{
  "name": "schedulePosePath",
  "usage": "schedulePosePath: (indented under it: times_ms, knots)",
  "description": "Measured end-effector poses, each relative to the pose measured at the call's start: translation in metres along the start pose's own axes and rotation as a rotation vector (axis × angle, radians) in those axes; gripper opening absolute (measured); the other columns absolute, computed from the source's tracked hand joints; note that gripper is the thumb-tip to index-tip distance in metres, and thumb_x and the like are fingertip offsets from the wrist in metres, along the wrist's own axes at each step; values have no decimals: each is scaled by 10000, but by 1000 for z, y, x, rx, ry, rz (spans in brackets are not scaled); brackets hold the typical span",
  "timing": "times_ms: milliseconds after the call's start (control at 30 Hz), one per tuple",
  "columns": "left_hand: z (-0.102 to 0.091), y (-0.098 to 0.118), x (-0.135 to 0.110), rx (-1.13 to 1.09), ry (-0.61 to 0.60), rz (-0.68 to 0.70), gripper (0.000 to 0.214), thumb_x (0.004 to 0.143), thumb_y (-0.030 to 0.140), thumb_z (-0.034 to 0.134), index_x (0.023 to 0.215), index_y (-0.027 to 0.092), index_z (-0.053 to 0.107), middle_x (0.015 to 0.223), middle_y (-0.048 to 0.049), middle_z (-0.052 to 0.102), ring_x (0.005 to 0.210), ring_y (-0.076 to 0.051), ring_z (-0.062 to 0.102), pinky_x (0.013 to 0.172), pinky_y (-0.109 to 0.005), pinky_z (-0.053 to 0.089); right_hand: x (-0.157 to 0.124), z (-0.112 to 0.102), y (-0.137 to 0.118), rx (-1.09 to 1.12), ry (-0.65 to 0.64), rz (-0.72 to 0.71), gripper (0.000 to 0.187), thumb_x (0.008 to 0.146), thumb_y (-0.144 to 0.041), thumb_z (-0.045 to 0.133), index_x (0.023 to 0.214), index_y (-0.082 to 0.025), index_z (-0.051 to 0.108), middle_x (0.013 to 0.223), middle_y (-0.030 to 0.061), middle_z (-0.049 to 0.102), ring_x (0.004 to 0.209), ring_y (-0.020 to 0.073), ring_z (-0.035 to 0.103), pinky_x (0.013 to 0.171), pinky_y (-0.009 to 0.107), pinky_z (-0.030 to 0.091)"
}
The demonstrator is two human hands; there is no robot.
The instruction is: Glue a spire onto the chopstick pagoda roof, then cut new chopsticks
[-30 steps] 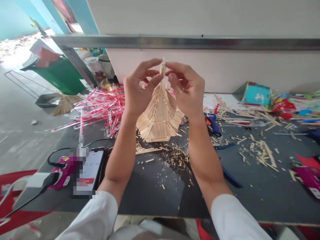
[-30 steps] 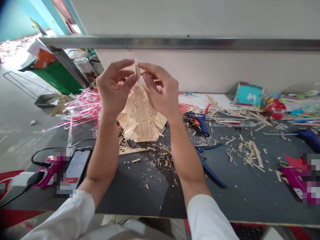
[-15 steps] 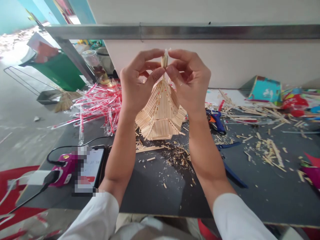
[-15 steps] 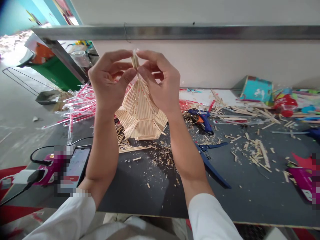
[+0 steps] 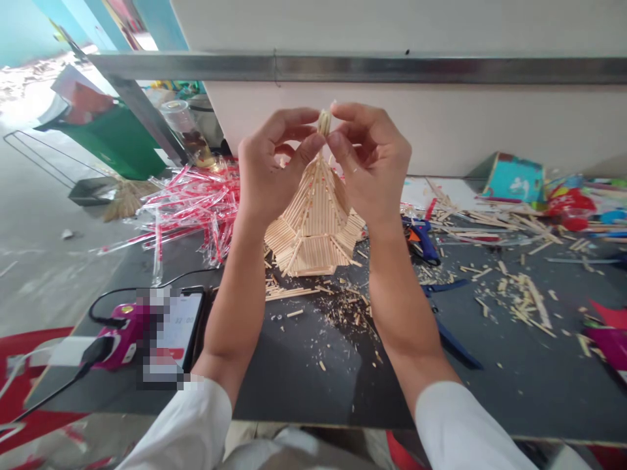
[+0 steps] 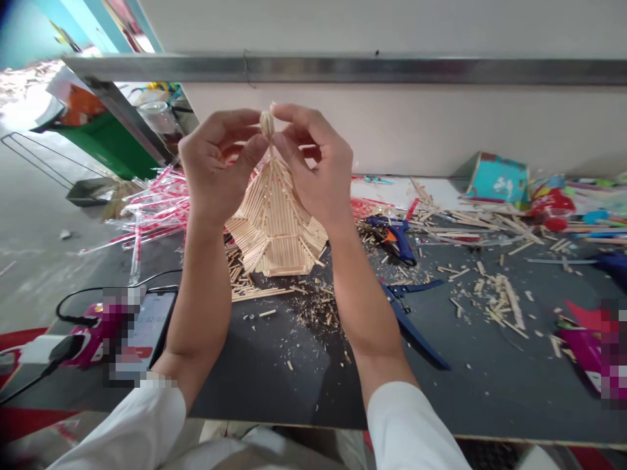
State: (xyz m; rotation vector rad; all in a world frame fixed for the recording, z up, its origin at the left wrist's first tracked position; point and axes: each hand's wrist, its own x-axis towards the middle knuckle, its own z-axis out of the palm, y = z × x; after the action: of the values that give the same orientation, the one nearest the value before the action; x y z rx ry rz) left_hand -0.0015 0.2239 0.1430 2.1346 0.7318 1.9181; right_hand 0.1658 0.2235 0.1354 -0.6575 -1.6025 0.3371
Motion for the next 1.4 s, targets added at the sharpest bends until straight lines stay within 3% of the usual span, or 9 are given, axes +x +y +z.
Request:
schedulePosePath:
  times_ms: [233, 467, 733, 933, 1400]
  knots:
    - [-2, -7, 1, -26, -1, -78, 248, 899, 426, 809, 1107, 314, 735, 1021, -3, 794, 856, -163, 745, 663, -281, 591, 0, 1, 6, 27, -2, 27, 450, 939, -659, 621, 1226, -314, 660, 1031, 22, 706, 961, 175, 716, 841, 330, 641]
    - [-2, -2, 0, -43, 70, -83, 195, 888, 344, 831, 1068, 312, 762, 986, 17, 800, 827, -159, 743, 645, -292, 584, -1, 3, 8, 31, 23, 11, 418, 965, -656, 581, 1200, -322, 669, 1083, 33, 707, 989, 189, 722, 858, 352, 644]
    - [-1, -3, 0, -69, 40, -84, 206, 879, 388, 836, 1059, 321, 765, 986, 29, 793, 853, -149, 736, 688, -277, 596, -1, 1, 4, 15, 32, 22, 424, 962, -662, 578, 1173, -310, 686, 1111, 33, 723, 1011, 195, 727, 877, 370, 655]
    - [-3, 0, -1, -25, 30, -69, 183, 908, 330, 817, 1081, 295, 767, 1000, -3, 795, 863, -164, 743, 698, -285, 597, -1, 1, 2, 38, 33, 8, 402, 954, -650, 604, 1148, -309, 691, 1111, 30, 731, 999, 194, 727, 883, 379, 654]
    - [-3, 1, -1, -48, 9, -106, 225, 904, 430, 807, 1086, 310, 750, 1006, 5, 783, 892, -174, 738, 720, -278, 591, -3, 2, -4, 0, 0, 69, 393, 968, -640, 586, 1128, -295, 687, 1090, 30, 732, 953, 176, 724, 844, 333, 632]
